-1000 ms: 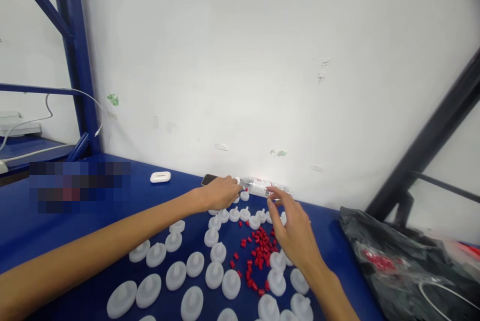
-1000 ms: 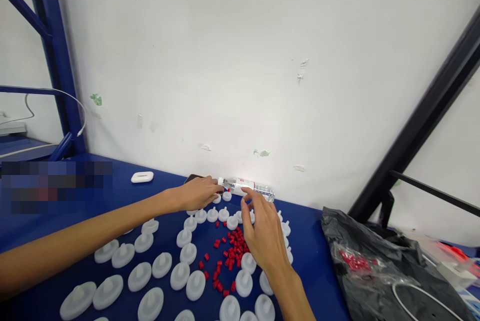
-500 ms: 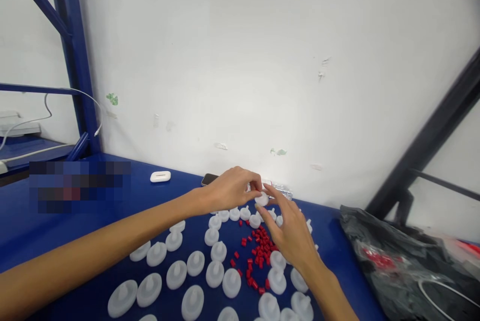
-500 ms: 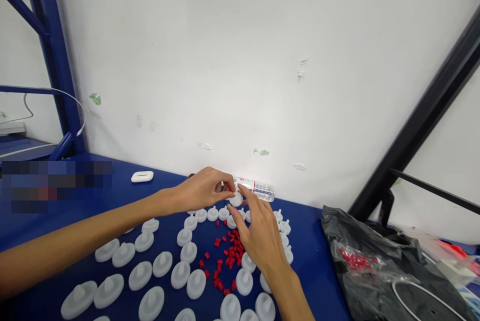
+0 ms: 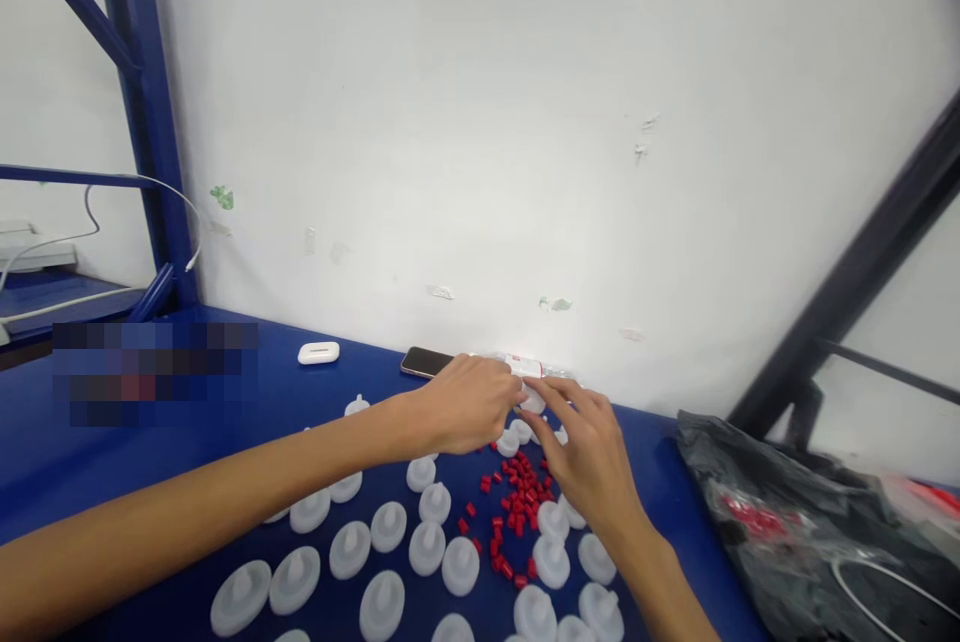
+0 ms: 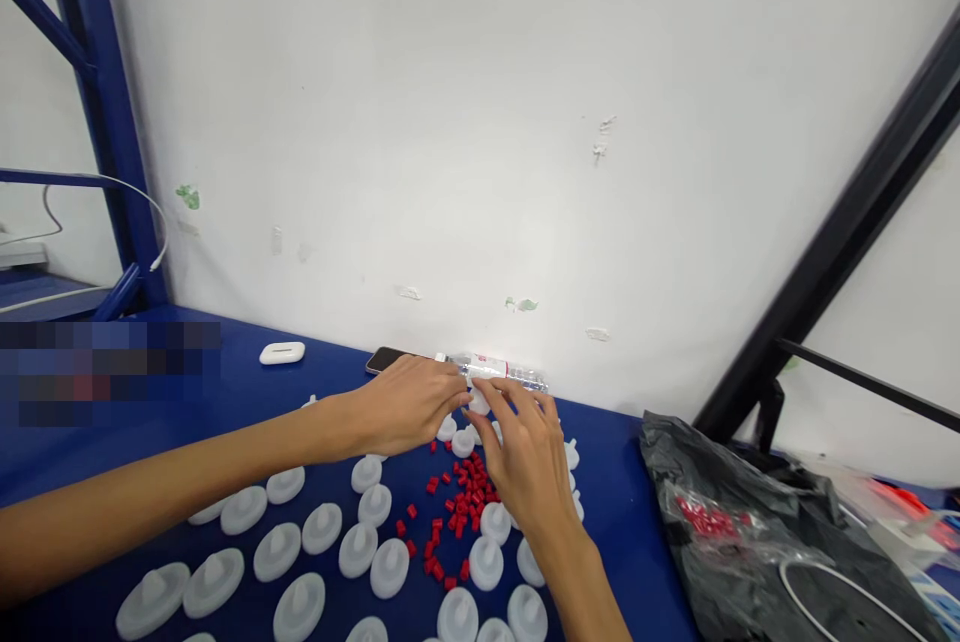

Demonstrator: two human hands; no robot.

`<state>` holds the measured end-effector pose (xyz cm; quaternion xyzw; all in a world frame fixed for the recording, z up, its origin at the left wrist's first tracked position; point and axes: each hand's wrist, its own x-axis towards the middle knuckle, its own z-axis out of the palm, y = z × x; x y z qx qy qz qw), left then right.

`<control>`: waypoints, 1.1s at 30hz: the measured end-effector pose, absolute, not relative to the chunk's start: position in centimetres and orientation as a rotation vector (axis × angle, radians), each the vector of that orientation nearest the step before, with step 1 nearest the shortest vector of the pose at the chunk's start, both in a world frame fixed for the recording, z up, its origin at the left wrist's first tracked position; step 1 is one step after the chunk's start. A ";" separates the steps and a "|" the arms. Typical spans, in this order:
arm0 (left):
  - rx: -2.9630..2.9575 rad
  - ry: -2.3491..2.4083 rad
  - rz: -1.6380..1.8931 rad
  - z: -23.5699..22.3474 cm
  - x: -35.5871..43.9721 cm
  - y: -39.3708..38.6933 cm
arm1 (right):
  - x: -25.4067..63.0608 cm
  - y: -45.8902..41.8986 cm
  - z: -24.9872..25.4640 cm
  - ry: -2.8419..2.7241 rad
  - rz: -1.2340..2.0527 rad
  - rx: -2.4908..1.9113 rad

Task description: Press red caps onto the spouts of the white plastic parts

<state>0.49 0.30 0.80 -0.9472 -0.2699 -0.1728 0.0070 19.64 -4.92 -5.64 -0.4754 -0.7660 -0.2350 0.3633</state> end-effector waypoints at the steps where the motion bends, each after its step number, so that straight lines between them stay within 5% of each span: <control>1: -2.975 -0.881 -0.538 0.9 0.5 0.2 | 20.0 -4.8 -5.6 -1.974 -0.663 -1.232; 5: -3.098 -1.029 -0.491 1.5 0.0 -0.2 | 23.4 -4.6 -5.2 -1.819 -0.820 -1.384; 11: -3.288 -1.027 -0.320 0.8 -0.3 -0.3 | 25.7 -4.8 -4.8 -1.477 -0.576 -1.454; 21: -3.169 -1.089 -0.610 1.5 -0.4 1.0 | 19.2 -5.3 -5.8 -1.959 -0.338 -1.251; 33: -2.890 -1.191 -0.282 -1.3 -0.8 5.6 | 19.2 -5.5 -5.6 -1.844 -0.205 -1.328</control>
